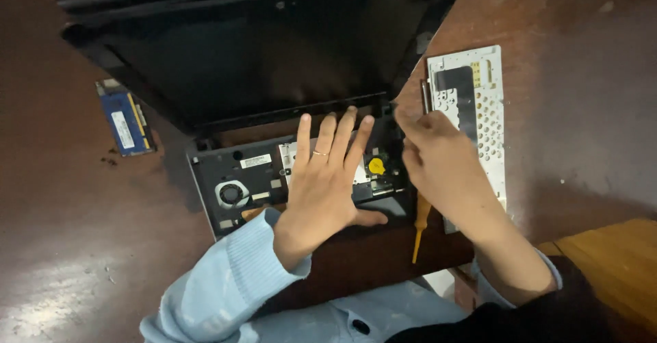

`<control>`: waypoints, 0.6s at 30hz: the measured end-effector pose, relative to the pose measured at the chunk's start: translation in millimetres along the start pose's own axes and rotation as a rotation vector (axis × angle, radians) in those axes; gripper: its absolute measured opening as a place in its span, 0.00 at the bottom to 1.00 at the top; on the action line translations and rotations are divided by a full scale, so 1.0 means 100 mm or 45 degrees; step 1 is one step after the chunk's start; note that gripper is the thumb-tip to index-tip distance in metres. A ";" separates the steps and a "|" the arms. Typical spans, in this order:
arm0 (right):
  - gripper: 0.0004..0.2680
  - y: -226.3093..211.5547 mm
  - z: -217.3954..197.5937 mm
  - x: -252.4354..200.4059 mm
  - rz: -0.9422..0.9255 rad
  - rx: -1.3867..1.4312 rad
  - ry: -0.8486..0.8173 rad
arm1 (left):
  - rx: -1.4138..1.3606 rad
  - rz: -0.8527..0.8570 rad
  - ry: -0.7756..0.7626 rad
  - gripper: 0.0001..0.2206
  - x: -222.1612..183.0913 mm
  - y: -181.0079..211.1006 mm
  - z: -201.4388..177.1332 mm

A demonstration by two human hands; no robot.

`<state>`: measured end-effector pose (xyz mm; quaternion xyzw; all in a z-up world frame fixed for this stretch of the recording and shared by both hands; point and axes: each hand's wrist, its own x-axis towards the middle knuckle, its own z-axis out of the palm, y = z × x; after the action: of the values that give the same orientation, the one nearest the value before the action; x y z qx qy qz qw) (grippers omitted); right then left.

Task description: Assembling internal components and the keyboard of a laptop using a screwdriver.

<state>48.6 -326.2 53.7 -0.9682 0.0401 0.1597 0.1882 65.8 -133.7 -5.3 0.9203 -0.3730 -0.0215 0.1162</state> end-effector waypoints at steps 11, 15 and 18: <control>0.18 -0.20 0.51 -0.14 -0.293 0.140 0.439 | -0.075 0.015 -0.003 0.70 -0.04 -0.02 0.08; 0.17 -0.25 0.41 -0.16 -0.165 0.342 0.348 | -0.077 0.082 0.094 0.69 -0.05 -0.06 -0.05; 0.11 -0.27 0.23 -0.33 -0.104 0.430 0.418 | -0.414 0.136 0.084 0.51 -0.12 -0.12 -0.18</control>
<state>14.8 -292.3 53.9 -0.9369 0.0570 -0.0167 0.3446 67.7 -113.3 8.6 0.8685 -0.4087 -0.0452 0.2769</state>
